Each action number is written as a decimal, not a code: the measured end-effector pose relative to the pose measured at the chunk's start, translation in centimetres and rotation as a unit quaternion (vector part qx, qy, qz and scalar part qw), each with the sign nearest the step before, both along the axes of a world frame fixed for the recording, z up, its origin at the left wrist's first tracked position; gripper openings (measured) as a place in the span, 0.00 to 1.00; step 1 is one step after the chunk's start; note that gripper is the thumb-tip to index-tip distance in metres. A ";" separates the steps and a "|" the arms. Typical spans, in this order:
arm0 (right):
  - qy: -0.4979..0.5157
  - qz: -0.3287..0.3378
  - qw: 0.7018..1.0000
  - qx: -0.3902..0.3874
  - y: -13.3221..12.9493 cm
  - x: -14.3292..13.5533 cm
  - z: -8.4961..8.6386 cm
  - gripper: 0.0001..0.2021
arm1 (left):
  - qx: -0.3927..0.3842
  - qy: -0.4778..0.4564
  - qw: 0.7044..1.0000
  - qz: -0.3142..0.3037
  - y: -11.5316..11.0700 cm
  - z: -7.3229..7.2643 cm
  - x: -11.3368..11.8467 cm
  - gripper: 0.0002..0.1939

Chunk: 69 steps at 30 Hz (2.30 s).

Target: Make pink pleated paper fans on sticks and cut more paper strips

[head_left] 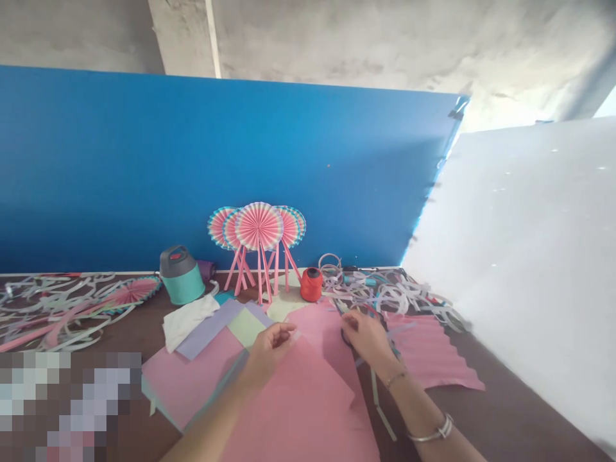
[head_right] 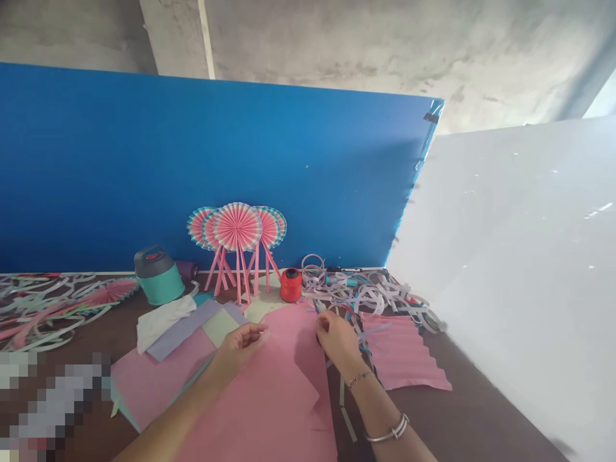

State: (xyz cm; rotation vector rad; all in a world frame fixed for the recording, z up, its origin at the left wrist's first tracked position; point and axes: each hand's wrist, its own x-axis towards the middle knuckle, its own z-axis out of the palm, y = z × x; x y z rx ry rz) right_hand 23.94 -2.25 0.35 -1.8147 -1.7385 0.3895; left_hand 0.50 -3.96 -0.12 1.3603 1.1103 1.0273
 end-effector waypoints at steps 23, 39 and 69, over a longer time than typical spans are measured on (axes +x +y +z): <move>0.348 -0.020 0.932 0.098 0.5 0.0 -0.4 0.18 | -0.094 -0.100 0.990 0.023 1.5 1.5 -3.6 0.23; 0.262 -0.059 0.956 0.117 0.9 0.6 -0.9 0.14 | -0.101 -0.114 0.987 0.041 1.1 1.0 -2.9 0.15; 0.278 0.176 0.944 0.012 0.9 -10.1 -0.7 0.05 | 0.051 0.094 0.994 0.012 0.6 -0.3 -0.7 0.16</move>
